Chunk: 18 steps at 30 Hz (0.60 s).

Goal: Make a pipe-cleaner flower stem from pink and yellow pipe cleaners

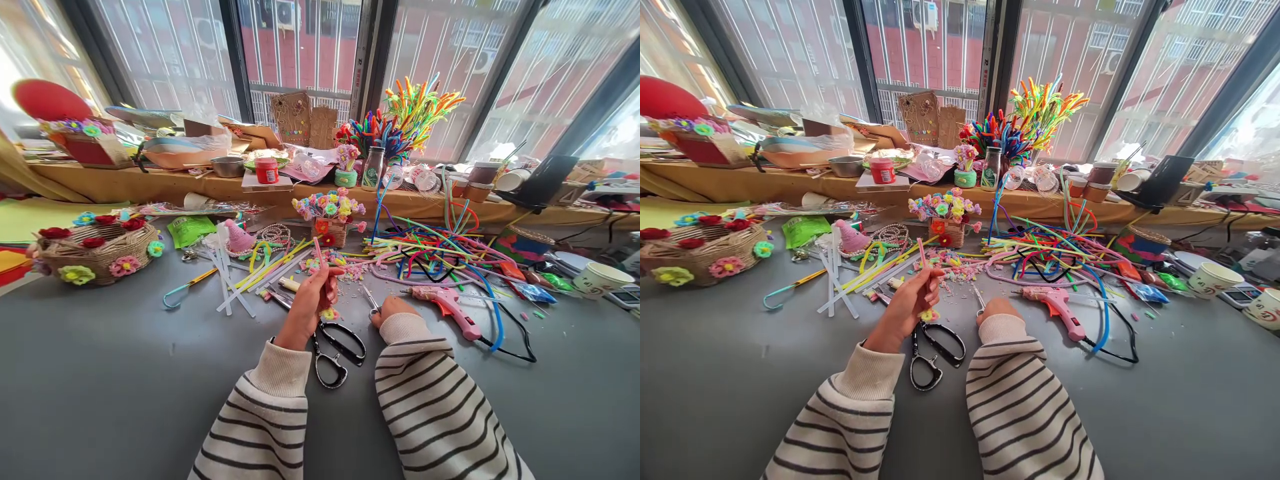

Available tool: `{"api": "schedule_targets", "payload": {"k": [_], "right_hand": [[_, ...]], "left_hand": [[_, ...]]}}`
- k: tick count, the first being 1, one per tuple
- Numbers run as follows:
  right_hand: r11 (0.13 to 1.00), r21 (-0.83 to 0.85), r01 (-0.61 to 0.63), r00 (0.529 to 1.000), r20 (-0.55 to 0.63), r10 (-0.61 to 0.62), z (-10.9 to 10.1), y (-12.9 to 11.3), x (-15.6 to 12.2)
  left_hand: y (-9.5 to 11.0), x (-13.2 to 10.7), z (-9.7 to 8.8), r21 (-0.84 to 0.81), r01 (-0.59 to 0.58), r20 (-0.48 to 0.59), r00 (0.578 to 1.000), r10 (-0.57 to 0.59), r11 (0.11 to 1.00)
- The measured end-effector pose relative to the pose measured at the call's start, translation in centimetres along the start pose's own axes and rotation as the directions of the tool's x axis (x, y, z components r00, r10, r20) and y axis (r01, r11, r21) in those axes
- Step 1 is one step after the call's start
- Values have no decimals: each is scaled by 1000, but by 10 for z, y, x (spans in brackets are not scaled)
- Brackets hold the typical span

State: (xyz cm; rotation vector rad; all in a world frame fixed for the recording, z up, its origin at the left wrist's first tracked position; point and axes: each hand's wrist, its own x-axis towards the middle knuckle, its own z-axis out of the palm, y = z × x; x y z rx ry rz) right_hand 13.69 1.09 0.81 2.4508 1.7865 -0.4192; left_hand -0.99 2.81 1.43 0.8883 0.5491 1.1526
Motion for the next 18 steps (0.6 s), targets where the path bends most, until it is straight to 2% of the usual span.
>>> {"api": "schedule_targets", "payload": {"k": [3, 7, 9, 10, 12, 14, 15, 18], "right_hand": [[1000, 22, -9, 1000, 25, 8, -2, 4, -2], [971, 230, 71, 978, -207, -22, 6, 7, 3], [898, 405, 173, 952, -304, -46, 13, 5, 8], [827, 508, 241, 940, -334, -69, 17, 3, 10], [607, 705, 366, 919, -376, -117, 22, -4, 13], [381, 835, 397, 918, -359, -170, 26, -10, 14], [299, 871, 390, 917, -338, -212, 26, -13, 13], [175, 910, 377, 888, -301, -348, 26, -17, 9]], "left_hand": [[0, 0, 1, 38, -14, 17, 1000, 14, 999], [0, -1, 2, 66, 8, 69, 998, -13, 998], [-1, 0, 2, 64, 30, 79, 996, -35, 998], [-1, 0, 3, 64, 40, 77, 996, -45, 997], [-1, 0, 4, 76, 53, 70, 996, -58, 996], [0, 0, 5, 107, 56, 68, 996, -63, 993], [0, 0, 6, 127, 51, 70, 996, -61, 991], [0, 0, 7, 188, 42, 73, 996, -56, 981]]}}
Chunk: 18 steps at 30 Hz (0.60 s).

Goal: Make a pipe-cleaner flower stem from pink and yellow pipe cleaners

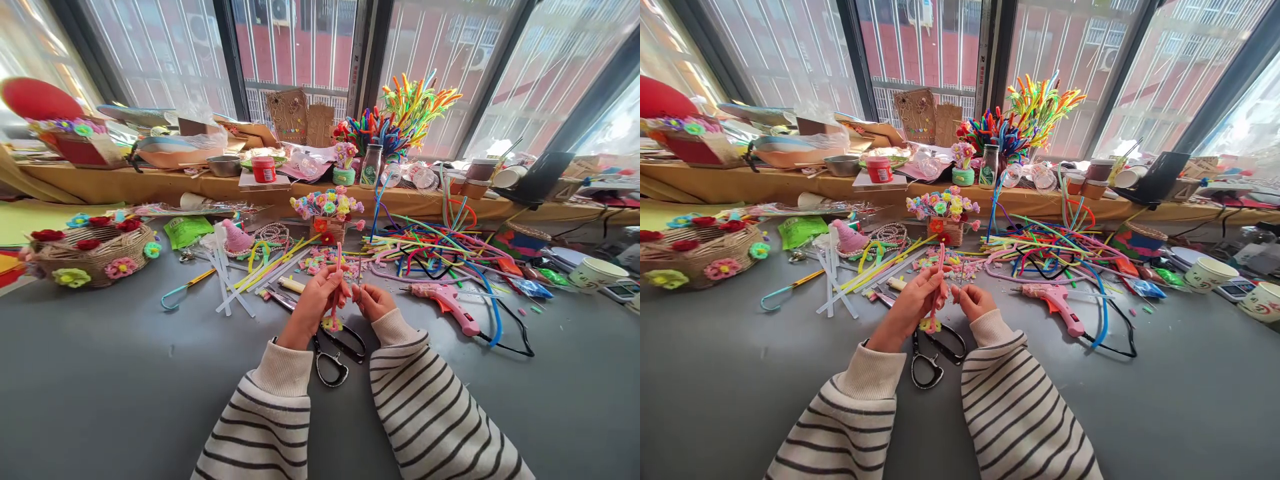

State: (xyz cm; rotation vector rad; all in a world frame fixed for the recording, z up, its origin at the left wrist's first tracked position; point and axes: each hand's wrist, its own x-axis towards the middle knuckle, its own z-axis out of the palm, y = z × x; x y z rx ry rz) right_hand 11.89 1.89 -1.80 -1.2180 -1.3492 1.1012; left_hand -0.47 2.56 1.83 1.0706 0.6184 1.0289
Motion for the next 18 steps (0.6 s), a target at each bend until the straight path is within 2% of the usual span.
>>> {"api": "schedule_targets", "payload": {"k": [4, 7, 12, 18], "right_hand": [[998, -4, 60, 991, 119, -59, 2, -2, -5], [995, -51, 84, 983, 167, -74, 3, -3, -7], [993, -85, 82, 988, 135, -70, 2, -6, -9], [999, -35, 14, 990, 143, -9, 0, -9, -8]], "left_hand": [[0, -1, 1, 66, 47, -15, 999, -46, 997], [0, -1, 2, 98, 60, -20, 998, -58, 993], [1, 0, 1, 192, 62, -53, 997, -52, 979], [1, 1, 0, 317, -20, -22, 999, 28, 948]]}}
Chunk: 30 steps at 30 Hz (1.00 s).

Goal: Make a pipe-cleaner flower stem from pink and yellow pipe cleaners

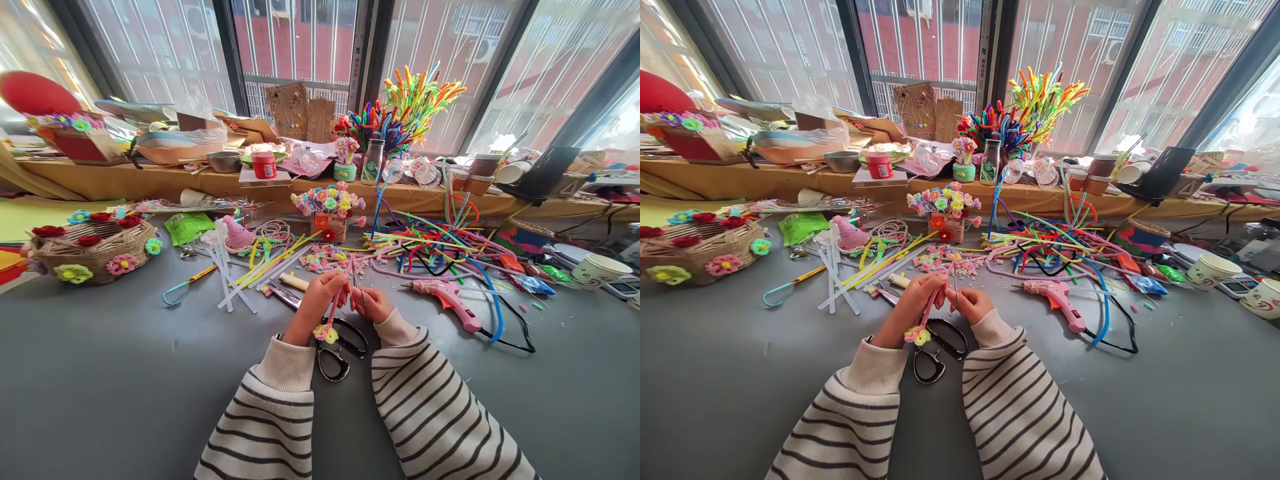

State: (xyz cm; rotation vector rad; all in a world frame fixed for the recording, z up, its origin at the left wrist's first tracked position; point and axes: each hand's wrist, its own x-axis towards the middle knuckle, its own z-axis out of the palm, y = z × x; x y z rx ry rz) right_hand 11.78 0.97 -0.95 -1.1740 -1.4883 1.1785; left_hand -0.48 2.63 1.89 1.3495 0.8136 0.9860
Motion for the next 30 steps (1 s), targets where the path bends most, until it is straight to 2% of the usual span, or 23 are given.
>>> {"api": "schedule_targets", "payload": {"k": [5, 14, 20, 22, 27, 30], "right_hand": [[997, 70, -32, 998, -46, 36, 1, -1, 0], [998, 52, 22, 998, -62, -19, 3, 1, 1], [994, 104, -17, 996, -84, 26, 2, 2, 2], [989, 145, -28, 998, -47, 35, 2, 2, 2], [983, 179, -44, 991, 135, 19, 1, 0, 2], [989, 145, -44, 990, 143, 23, 0, 1, 2]], "left_hand": [[0, -1, 0, 39, -6, -15, 1000, 7, 999], [-2, 0, 0, 31, 33, -41, 999, -32, 999], [-1, -1, 1, -11, 40, -46, 998, -41, 999], [-2, -1, 1, -18, 34, -26, 999, -34, 999], [-7, 2, -1, -47, 12, -5, 1000, -12, 999], [-8, 3, -2, -42, 34, 38, 999, -33, 999]]}}
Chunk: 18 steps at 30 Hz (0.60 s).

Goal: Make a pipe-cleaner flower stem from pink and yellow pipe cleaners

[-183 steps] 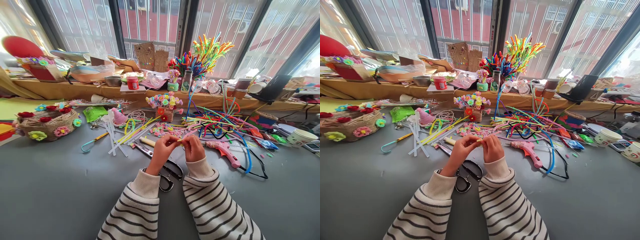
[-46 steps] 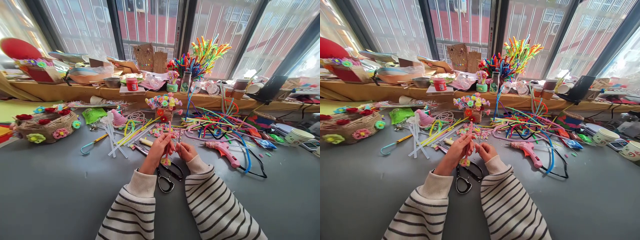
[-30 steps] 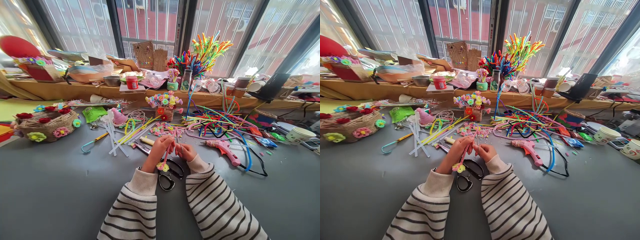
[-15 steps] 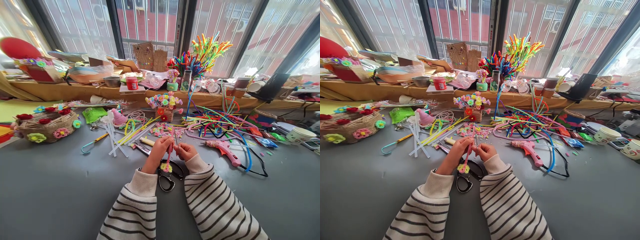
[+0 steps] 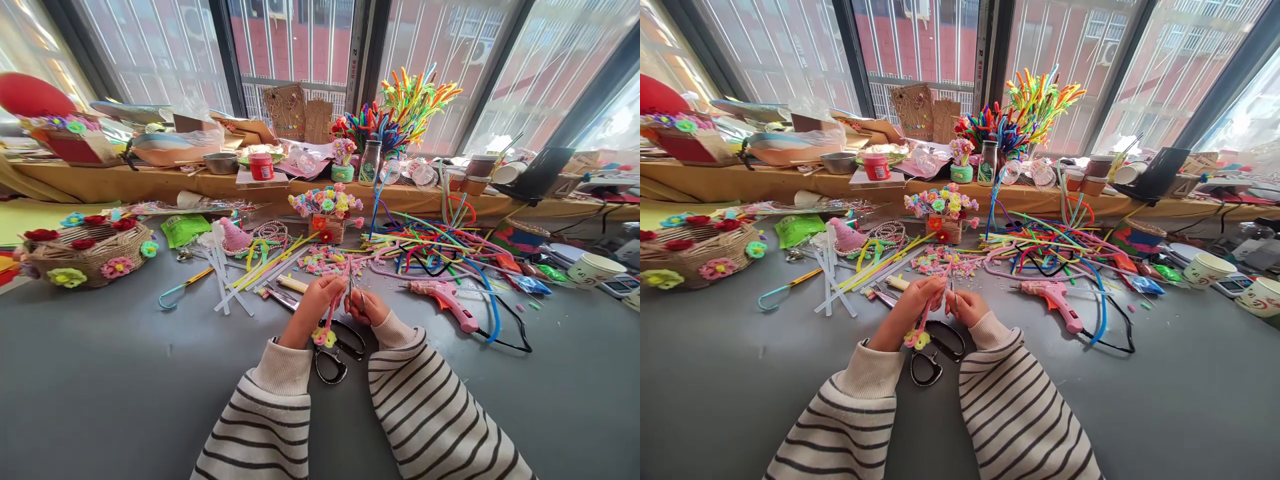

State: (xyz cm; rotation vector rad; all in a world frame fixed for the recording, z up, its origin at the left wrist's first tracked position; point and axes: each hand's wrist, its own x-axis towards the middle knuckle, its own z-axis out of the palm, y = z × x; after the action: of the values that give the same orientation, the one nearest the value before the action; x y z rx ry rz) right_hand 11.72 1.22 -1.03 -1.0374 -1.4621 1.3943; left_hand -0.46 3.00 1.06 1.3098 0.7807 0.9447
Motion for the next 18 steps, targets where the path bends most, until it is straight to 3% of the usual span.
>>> {"api": "schedule_targets", "payload": {"k": [6, 11, 18], "right_hand": [[993, -103, 50, 985, -158, -66, -2, -2, -3], [982, -166, 88, 969, -214, -123, 0, -2, -3], [999, 1, 42, 960, -277, -40, -2, 4, 1]], "left_hand": [[0, -3, 1, 23, 15, 20, 1000, -15, 1000], [2, -3, 1, -34, -9, -2, 1000, 9, 999], [1, -3, 1, -37, -43, -23, 999, 42, 998]]}}
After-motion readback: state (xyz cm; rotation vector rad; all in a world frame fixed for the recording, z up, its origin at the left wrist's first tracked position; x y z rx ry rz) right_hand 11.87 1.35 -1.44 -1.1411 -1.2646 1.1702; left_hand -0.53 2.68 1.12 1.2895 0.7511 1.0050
